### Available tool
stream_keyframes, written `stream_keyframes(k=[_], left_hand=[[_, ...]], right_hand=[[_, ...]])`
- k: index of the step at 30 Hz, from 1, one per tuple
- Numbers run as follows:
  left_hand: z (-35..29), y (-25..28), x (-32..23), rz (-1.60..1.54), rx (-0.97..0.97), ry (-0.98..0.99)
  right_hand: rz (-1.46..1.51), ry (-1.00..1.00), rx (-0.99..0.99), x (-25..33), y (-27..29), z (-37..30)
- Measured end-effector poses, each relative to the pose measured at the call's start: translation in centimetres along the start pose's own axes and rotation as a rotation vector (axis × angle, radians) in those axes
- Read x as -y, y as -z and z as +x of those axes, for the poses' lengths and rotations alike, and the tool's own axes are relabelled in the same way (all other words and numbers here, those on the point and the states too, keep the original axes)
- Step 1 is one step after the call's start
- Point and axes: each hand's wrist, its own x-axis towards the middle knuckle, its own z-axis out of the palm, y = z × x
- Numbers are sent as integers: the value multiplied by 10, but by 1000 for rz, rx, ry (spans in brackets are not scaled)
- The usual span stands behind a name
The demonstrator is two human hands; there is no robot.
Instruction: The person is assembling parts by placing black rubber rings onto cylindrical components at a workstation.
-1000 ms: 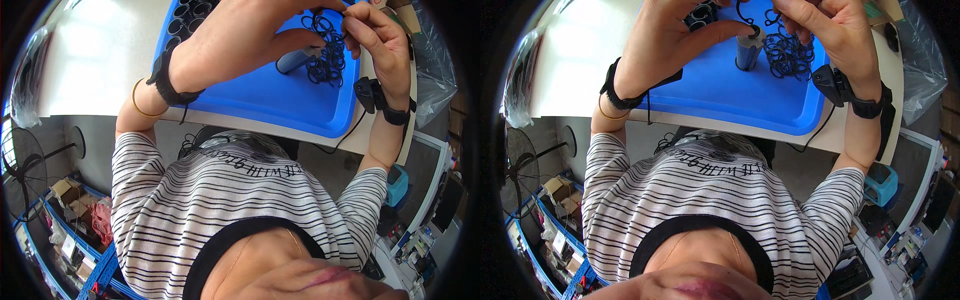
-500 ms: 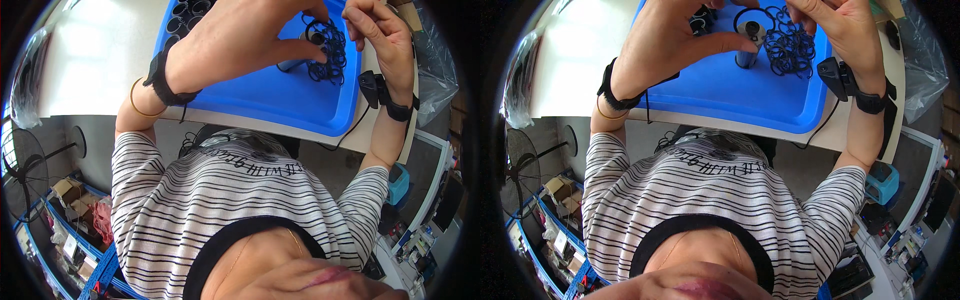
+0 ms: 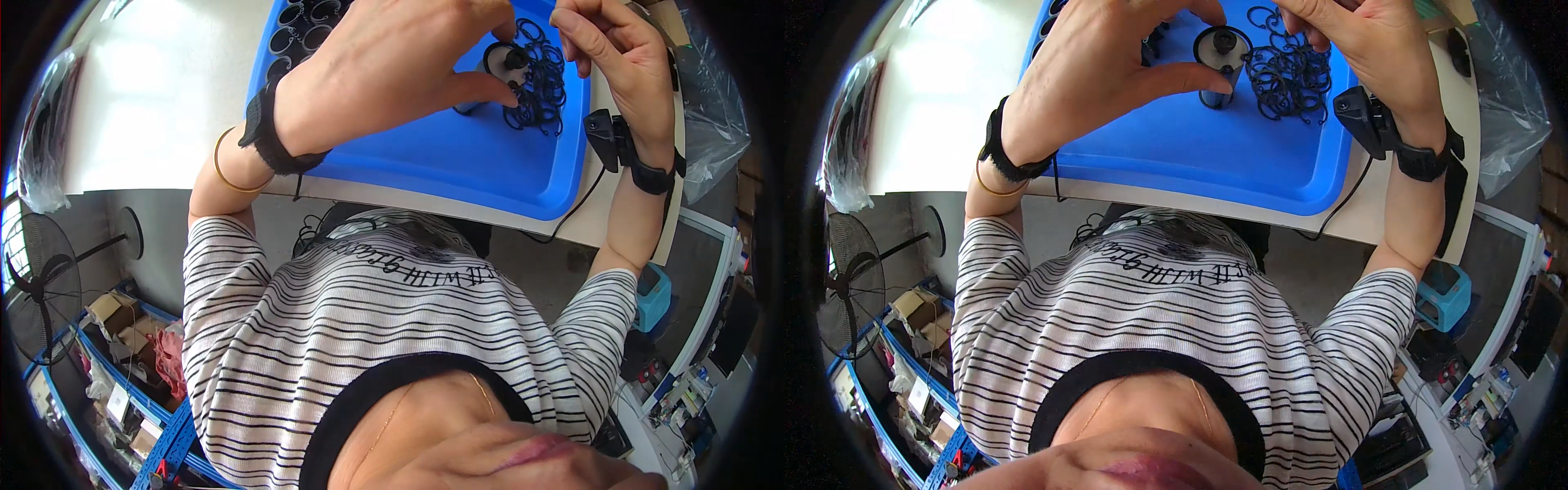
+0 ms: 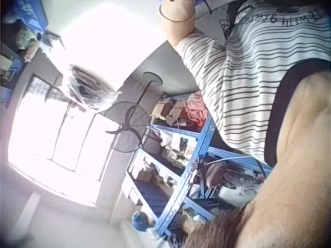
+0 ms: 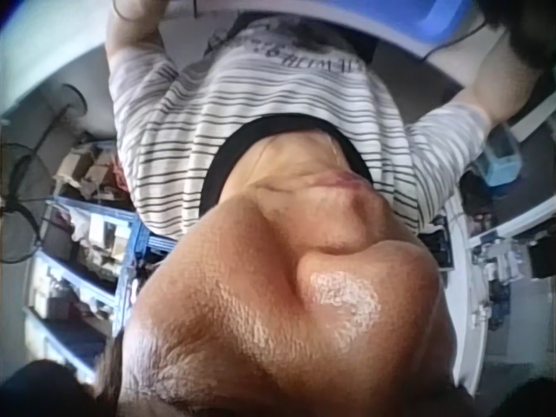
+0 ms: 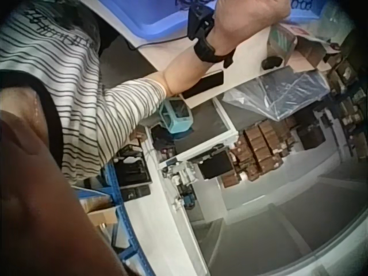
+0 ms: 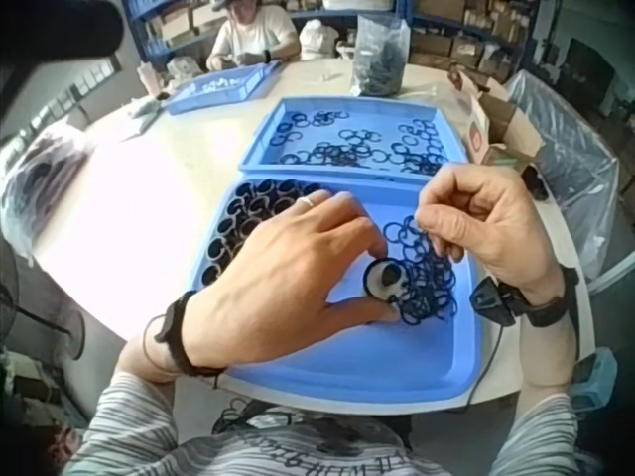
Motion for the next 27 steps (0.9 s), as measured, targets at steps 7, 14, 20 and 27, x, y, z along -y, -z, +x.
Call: stream_keyframes(k=[7,14,20,27], left_hand=[[-1,0,2,-16,2,-14],[-1,-6,5,-1,-23,-58],[-1,-7,7,-19,-1,-54],[-1,-7,5,-44,-4,-42]], right_hand=[[-901,-325,-77,30,-6,-7],[-145,323,102,-12,-7,9],[-674,-425,-88,12,-17,8],[-770,-455,219,23,1,-9]])
